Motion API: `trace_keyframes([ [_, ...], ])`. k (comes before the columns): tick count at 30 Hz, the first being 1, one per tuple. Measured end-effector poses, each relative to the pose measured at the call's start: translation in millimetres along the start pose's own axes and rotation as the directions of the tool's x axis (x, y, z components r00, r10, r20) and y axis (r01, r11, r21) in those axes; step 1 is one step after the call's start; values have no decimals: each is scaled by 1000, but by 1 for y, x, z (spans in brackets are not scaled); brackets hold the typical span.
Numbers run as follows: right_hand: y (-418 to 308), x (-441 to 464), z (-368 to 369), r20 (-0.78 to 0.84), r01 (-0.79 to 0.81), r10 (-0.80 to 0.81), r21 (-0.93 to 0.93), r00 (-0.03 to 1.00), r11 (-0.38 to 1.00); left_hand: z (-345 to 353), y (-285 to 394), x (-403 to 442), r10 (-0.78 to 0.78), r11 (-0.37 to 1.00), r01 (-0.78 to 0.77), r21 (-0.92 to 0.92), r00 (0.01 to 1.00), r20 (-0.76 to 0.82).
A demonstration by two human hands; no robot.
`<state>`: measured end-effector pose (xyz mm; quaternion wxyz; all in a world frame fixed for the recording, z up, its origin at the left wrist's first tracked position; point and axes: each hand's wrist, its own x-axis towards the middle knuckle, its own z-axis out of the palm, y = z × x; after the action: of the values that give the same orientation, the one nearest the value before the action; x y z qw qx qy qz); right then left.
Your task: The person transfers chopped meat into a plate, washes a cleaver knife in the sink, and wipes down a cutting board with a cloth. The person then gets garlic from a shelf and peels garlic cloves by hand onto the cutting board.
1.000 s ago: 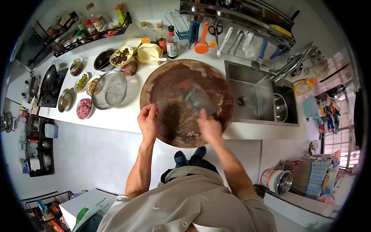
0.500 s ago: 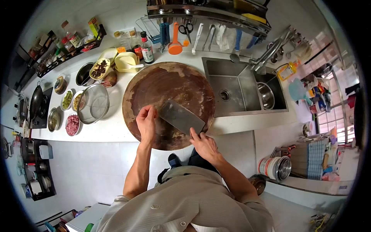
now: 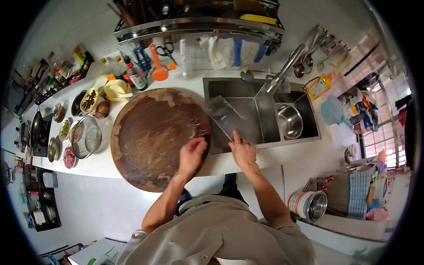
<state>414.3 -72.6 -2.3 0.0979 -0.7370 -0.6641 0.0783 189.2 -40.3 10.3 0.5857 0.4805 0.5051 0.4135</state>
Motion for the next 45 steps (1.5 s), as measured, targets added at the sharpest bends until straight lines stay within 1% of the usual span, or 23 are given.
trace_keyframes([
  [3, 14, 14, 8, 26, -128, 126, 88, 992, 988, 94, -30, 41, -227, 959, 228, -167, 973, 26],
  [6, 46, 9, 15, -137, 128, -90, 300, 986, 945, 143, -50, 73, -310, 902, 330, -279, 944, 116],
  [7, 67, 14, 10, -136, 118, -80, 306, 988, 945, 157, -45, 80, -317, 874, 345, -342, 939, 137],
  [9, 113, 28, -11, 92, 163, -220, 415, 971, 895, 174, -43, 88, -361, 792, 382, -477, 922, 139],
  [12, 189, 91, -56, 84, -5, -20, 287, 996, 958, 191, -43, 98, -471, 701, 448, -555, 875, 111],
  [13, 215, 121, -57, 24, -5, -1, 249, 1000, 969, 193, -49, 100, -481, 697, 448, -559, 871, 98],
  [14, 231, 151, -75, 130, -69, 44, 196, 991, 978, 194, -58, 106, -494, 697, 475, -537, 861, 120],
  [15, 255, 181, -63, -115, 68, -61, 63, 992, 996, 196, -61, 112, -503, 698, 497, -515, 853, 141],
  [19, 271, 285, -78, -115, 43, -31, 103, 993, 994, 214, -42, 112, -545, 723, 506, -471, 836, 62],
  [21, 278, 325, -65, -172, 83, -62, 121, 983, 989, 215, -50, 115, -499, 730, 506, -460, 854, 148],
  [24, 292, 370, -28, 111, 242, -265, 183, 958, 953, 220, -46, 116, -515, 729, 496, -472, 851, 100],
  [27, 299, 381, 27, 74, 193, -244, 411, 967, 891, 224, -41, 116, -505, 697, 472, -540, 857, 98],
  [28, 299, 374, 32, -231, 411, -355, 274, 906, 870, 225, -33, 116, -518, 689, 479, -544, 851, 93],
  [31, 297, 353, 18, 17, 201, -218, 323, 976, 925, 222, -38, 123, -556, 675, 519, -524, 825, 101],
  [32, 303, 349, 26, -126, 362, -355, 34, 926, 932, 221, -42, 124, -577, 673, 551, -493, 809, 115],
  [34, 296, 340, 14, -223, 445, -507, -275, 833, 852, 224, -40, 126, -573, 664, 538, -519, 812, 109],
  [35, 286, 333, 6, 27, 307, -306, -78, 952, 949, 224, -38, 127, -569, 654, 523, -547, 816, 102],
  [39, 222, 240, -31, -302, 365, -290, 236, 908, 900, 226, -45, 134, -567, 641, 536, -550, 813, 132],
  [41, 204, 201, -21, 237, 143, -255, 404, 938, 903, 225, -50, 138, -561, 621, 534, -573, 814, 151],
  [42, 195, 180, -7, 18, 269, -334, 552, 942, 789, 226, -52, 140, -560, 622, 534, -572, 815, 152],
  [43, 194, 169, 10, -41, 364, -436, 621, 899, 694, 227, -54, 143, -527, 638, 519, -569, 833, 169],
  [44, 187, 158, 7, 131, 236, -437, 688, 890, 687, 227, -55, 144, -492, 653, 502, -567, 850, 186],
  [45, 182, 154, 9, 145, 263, -475, 678, 868, 686, 227, -54, 144, -492, 654, 501, -567, 851, 185],
])
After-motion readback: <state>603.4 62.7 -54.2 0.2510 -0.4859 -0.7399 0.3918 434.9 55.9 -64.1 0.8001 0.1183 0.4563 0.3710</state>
